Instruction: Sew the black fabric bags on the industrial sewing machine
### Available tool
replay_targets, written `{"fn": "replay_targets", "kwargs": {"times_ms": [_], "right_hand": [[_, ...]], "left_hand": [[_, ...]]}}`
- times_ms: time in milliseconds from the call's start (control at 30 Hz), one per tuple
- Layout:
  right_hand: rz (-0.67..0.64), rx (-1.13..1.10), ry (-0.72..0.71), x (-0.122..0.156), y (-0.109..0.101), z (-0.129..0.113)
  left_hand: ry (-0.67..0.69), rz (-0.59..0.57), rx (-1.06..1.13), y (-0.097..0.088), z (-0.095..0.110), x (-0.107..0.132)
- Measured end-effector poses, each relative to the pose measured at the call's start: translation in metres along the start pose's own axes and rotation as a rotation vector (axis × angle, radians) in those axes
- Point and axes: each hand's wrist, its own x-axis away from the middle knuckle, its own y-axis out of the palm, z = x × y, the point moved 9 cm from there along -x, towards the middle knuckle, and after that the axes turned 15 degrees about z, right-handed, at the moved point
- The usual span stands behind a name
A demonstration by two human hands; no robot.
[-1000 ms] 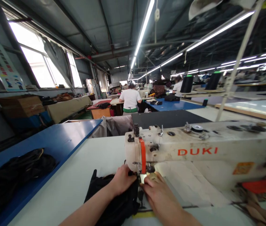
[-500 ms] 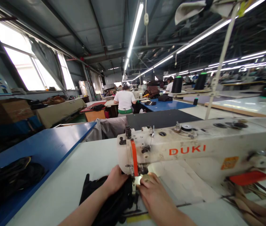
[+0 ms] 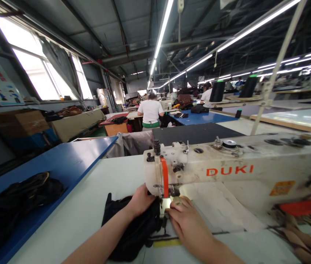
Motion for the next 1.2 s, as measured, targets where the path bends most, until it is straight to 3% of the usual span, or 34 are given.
{"fn": "replay_targets", "kwargs": {"times_ms": [100,267,333,433,567,667,733,767,833,900,1033,1100,1200], "right_hand": [[-0.014,0.001,-0.002,0.002,-0.001,-0.001],[-0.005,-0.132,0.037,0.006,-0.005,-0.010],[-0.033,-0.281,0.127,0.007,-0.006,-0.019],[-0.200,-0.583,0.285,0.013,0.002,-0.045],[-0.322,-0.845,0.531,0.025,0.013,-0.064],[-0.260,-0.939,0.748,0.045,0.020,-0.053],[-0.173,-0.957,0.847,0.061,0.021,-0.043],[-0.121,-0.956,0.888,0.070,0.021,-0.040],[-0.032,-0.946,0.940,0.084,0.020,-0.037],[0.011,-0.941,0.946,0.093,0.021,-0.040],[-0.135,-0.882,0.845,0.097,0.027,-0.054],[-0.191,-0.738,0.688,0.089,0.018,-0.059],[-0.117,-0.450,0.378,0.063,-0.013,-0.071]], "left_hand": [[0.098,-0.007,-0.107,-0.010,0.004,0.016],[0.181,-0.100,-0.132,-0.038,0.026,0.074],[0.190,-0.125,-0.094,-0.047,0.040,0.093],[0.225,-0.127,-0.063,-0.056,0.060,0.111],[0.239,-0.011,-0.038,-0.072,0.072,0.128],[0.164,0.195,-0.013,-0.101,0.065,0.153],[0.137,0.265,-0.043,-0.113,0.055,0.178],[0.171,0.260,-0.073,-0.113,0.053,0.191],[0.361,0.206,-0.143,-0.105,0.057,0.217],[0.478,0.184,-0.213,-0.094,0.057,0.234],[0.403,0.270,-0.253,-0.095,0.049,0.238],[0.385,0.291,-0.180,-0.100,0.053,0.236],[0.358,0.304,-0.029,-0.111,0.059,0.234]]}}
